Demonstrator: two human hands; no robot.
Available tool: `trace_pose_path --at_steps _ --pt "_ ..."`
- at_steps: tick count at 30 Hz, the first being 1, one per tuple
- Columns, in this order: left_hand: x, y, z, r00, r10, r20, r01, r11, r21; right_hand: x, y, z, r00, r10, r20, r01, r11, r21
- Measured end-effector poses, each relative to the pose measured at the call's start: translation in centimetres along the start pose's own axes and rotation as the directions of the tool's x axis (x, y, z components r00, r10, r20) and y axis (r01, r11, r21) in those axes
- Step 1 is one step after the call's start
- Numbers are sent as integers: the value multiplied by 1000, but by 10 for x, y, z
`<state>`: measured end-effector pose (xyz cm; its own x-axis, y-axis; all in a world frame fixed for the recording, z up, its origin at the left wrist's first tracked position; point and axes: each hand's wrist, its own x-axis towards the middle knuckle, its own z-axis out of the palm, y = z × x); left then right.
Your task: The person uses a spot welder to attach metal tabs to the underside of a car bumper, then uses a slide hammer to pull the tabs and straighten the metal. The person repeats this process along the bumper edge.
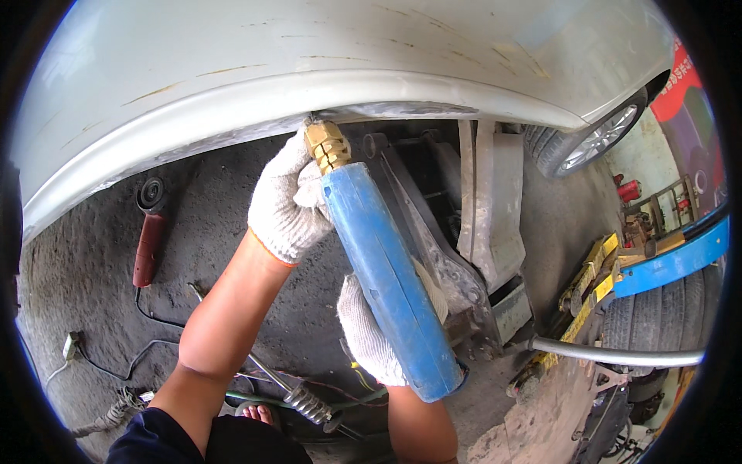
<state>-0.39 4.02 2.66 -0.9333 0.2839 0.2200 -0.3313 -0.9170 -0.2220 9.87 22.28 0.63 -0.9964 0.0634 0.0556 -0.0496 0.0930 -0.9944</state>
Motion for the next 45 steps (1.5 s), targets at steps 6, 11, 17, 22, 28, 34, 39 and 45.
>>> trace_pose_path --at_steps 6,11,17,22,28,34,39,45 --pt "-6 -3 -2 997 1 -83 11 990 141 3 30 -18 997 -69 20 70 996 -58" --pt "-38 -5 -51 836 59 -546 122 950 289 -31 26 -38 990 127 53 -124 991 -57" --pt "-66 -14 -58 818 140 -558 341 664 666 -38 20 -35 980 -159 119 188 936 -298" --pt "-76 -14 -38 907 32 -420 317 603 732 -39 35 -40 1000 -10 15 10 1000 3" --pt "-86 -55 -19 830 50 -556 316 779 541 -28 4 -36 986 165 -19 -161 980 118" --pt "-92 -67 -14 879 -112 -464 283 905 318 -30 -12 -48 977 182 111 -211 901 380" --pt "-104 -77 -13 883 -51 -466 316 800 511 -33 -20 -65 970 144 195 -211 897 389" --pt "-109 -87 -8 893 125 -432 293 568 770 -42 -18 -72 927 246 285 -321 911 258"
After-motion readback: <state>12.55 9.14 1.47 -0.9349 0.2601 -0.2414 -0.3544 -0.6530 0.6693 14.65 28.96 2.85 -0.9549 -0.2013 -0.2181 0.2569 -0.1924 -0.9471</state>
